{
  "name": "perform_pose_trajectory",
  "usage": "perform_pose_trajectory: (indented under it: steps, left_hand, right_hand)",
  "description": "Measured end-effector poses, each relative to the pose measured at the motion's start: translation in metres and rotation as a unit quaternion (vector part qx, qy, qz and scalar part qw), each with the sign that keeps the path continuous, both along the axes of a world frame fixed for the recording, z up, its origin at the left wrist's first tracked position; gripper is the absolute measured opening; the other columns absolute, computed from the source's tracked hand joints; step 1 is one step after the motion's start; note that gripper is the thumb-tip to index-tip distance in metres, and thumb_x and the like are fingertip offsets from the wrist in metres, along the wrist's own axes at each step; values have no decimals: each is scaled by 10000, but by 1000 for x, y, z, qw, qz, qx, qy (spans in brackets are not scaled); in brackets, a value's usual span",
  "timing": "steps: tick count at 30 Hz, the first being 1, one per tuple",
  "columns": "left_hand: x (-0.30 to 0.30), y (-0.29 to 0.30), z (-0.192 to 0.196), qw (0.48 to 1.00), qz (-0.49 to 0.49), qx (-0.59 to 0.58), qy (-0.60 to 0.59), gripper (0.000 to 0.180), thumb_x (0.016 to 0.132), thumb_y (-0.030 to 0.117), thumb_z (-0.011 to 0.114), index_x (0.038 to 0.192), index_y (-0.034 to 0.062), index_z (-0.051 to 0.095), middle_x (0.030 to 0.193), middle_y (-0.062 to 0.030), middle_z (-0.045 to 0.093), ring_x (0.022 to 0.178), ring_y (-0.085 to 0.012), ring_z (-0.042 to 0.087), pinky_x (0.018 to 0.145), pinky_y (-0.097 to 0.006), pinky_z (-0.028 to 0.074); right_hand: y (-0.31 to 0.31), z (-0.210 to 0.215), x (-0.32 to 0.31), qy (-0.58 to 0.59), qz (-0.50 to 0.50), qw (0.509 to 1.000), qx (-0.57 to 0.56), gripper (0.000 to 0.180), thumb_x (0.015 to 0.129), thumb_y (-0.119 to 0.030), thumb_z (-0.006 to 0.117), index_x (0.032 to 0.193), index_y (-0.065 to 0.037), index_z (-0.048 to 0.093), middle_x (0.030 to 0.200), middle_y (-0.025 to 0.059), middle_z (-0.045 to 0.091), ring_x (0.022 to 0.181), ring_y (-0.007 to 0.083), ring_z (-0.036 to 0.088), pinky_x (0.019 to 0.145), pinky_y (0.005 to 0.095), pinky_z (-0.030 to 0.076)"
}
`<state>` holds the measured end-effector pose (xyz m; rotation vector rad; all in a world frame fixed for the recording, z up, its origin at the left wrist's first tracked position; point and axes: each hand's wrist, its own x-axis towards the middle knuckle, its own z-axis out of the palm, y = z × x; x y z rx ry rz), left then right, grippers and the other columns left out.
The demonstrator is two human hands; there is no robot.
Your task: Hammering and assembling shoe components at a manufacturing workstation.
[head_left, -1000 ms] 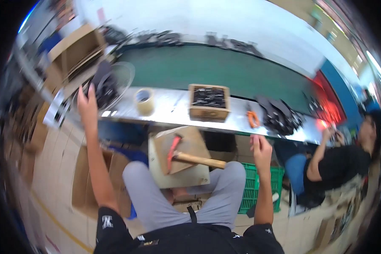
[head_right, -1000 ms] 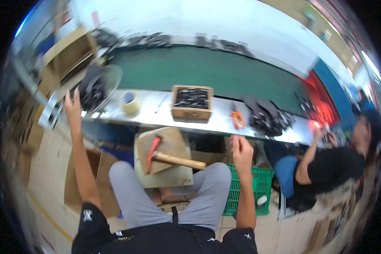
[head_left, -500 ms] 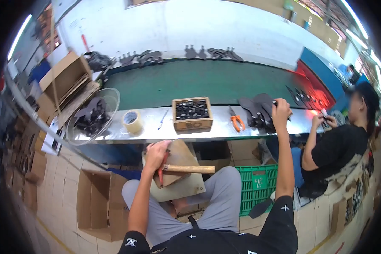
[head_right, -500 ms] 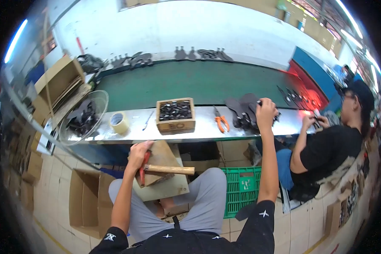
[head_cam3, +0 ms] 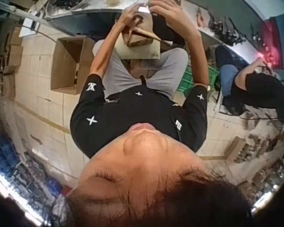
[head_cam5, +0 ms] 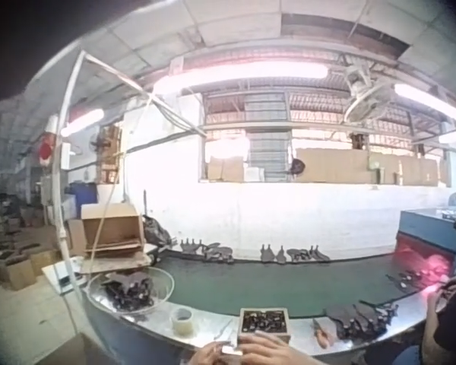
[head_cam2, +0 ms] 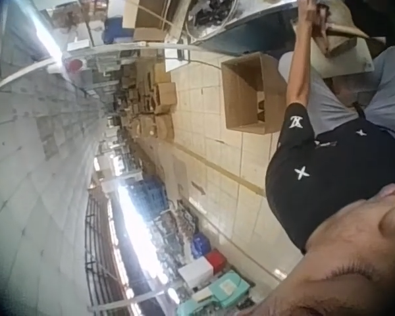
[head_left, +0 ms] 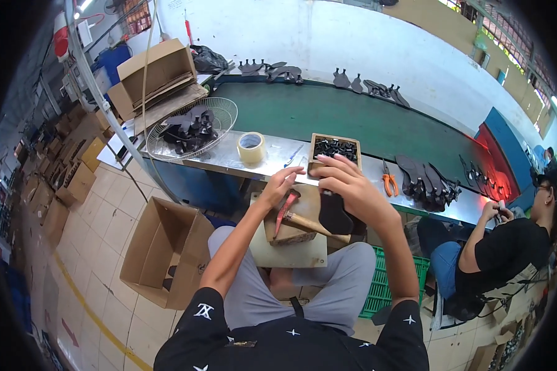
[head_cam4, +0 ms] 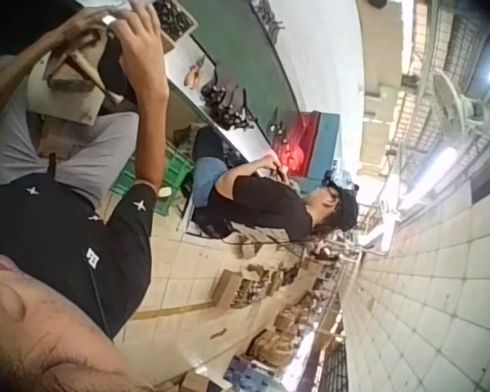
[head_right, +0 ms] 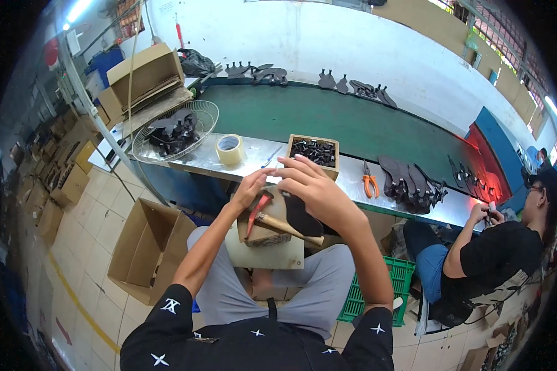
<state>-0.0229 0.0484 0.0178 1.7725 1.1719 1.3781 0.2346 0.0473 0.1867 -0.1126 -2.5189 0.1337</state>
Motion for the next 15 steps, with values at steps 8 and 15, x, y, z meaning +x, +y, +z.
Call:
perform_pose_trajectory:
  steps: [8, 15]
  left_hand:
    - [63, -128, 90, 955, -56, -129, -260, 586, 883, 96, 733, 1374, 18, 422, 1084, -88, 657, 836, -127, 664, 759, -278, 552]
    - [60, -165, 103, 939, 192, 16, -285, 646, 896, -2, 664, 1429, 43, 303, 1354, -159, 467, 956, -238, 671, 655, -313, 629]
  right_hand:
    - [-18, -67, -35, 146, -45, 965, -213, 835, 816, -71, 721, 1497, 6, 243, 1533, 250, 284, 1398, 415, 339, 1151, 443, 302]
    - [-63, -196, 7, -127, -281, 942, -133, 825, 756, -253, 796, 1426, -69, 353, 1133, 171, 598, 959, 326, 631, 727, 445, 521]
